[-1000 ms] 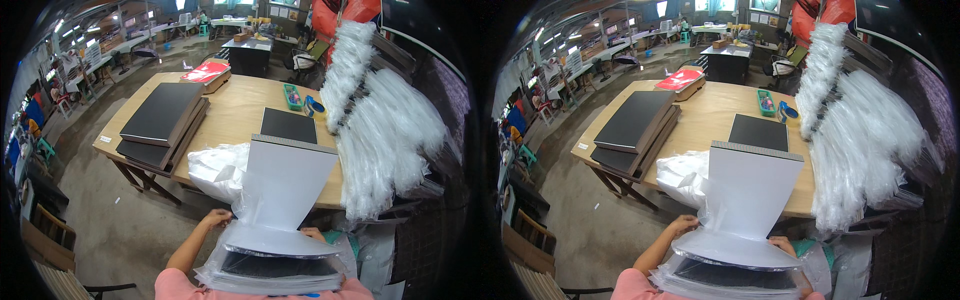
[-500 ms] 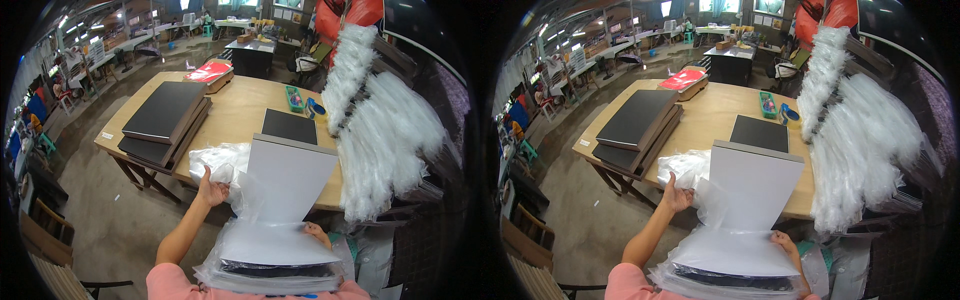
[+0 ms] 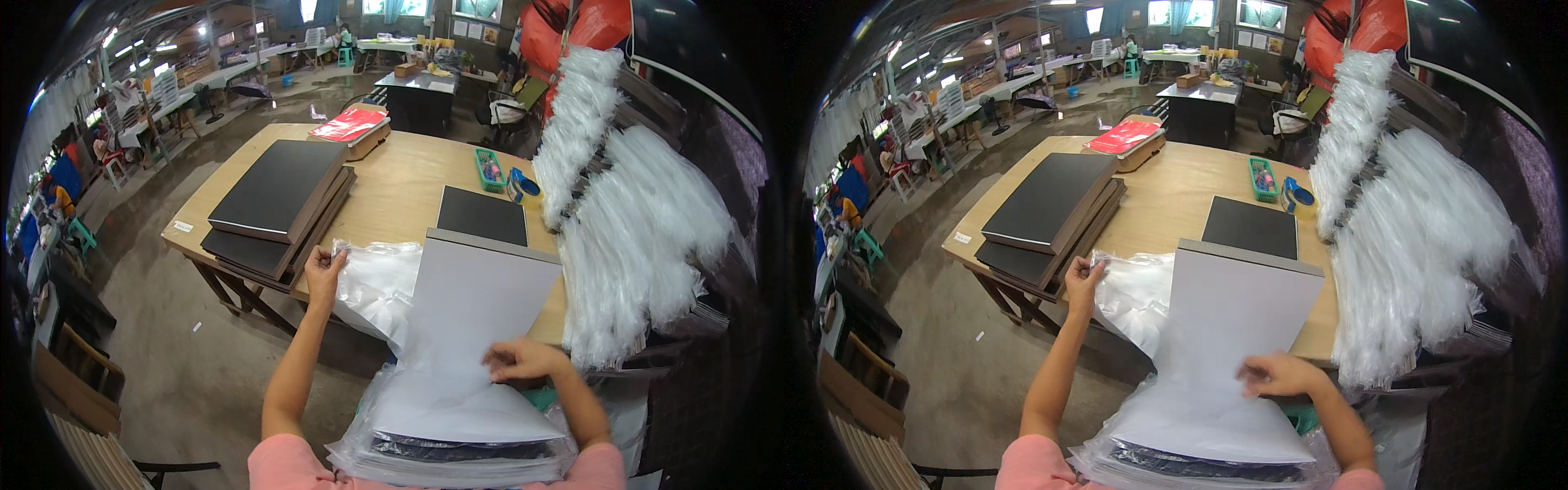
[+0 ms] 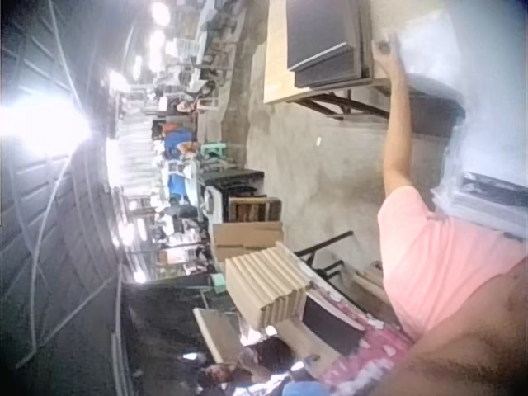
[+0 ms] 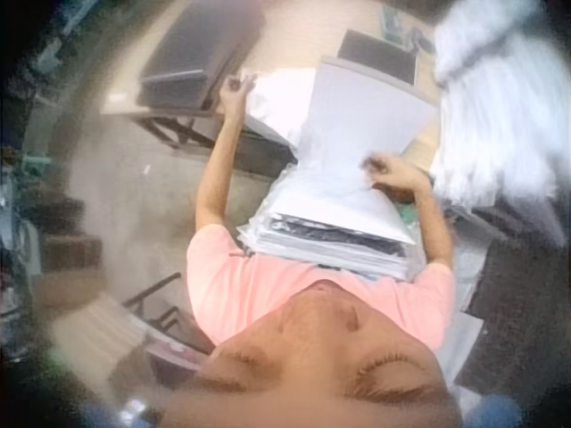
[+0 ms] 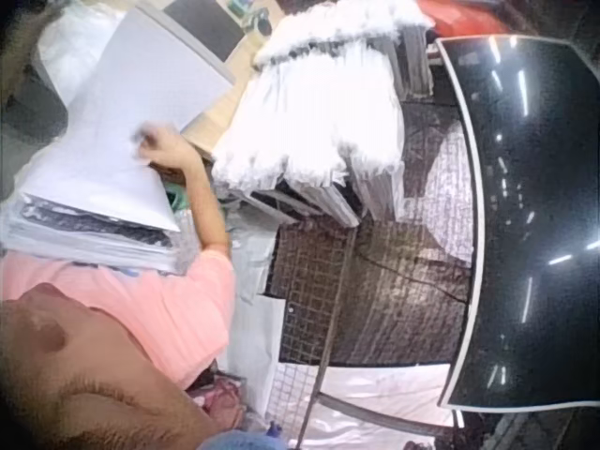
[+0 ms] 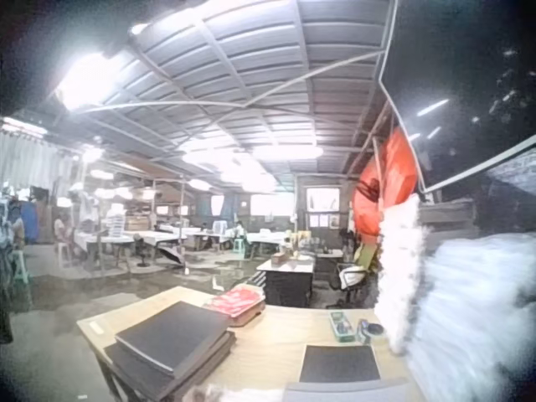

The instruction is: The person places black notebooks into plastic bags and stacks the bagged items on top of one another.

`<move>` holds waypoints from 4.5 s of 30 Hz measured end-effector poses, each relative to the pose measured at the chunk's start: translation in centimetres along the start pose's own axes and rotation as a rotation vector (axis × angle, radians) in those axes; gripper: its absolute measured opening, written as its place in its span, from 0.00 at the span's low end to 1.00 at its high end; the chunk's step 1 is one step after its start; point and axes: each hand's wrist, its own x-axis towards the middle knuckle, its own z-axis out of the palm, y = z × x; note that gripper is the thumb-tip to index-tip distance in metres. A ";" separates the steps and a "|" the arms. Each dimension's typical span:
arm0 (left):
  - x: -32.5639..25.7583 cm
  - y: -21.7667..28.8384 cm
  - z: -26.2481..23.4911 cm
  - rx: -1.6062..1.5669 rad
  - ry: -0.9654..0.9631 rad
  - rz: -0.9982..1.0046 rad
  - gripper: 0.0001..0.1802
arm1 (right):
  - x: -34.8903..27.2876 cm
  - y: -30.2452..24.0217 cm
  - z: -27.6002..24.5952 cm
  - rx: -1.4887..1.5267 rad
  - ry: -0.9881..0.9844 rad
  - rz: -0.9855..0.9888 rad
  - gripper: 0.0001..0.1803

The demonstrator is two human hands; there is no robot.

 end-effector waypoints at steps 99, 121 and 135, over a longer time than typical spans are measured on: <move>-14.2 -7.6 -5.0 -0.178 -0.739 -1.336 0.07 | -3.9 15.3 11.3 0.988 0.541 0.143 0.09; 2.2 1.3 -0.4 1.082 -0.168 0.414 0.07 | 2.5 -6.1 -1.5 -0.331 0.266 -0.143 0.19; 1.9 2.0 1.8 0.239 -0.070 0.309 0.10 | 28.7 -12.2 -3.5 -0.457 0.597 -0.181 0.08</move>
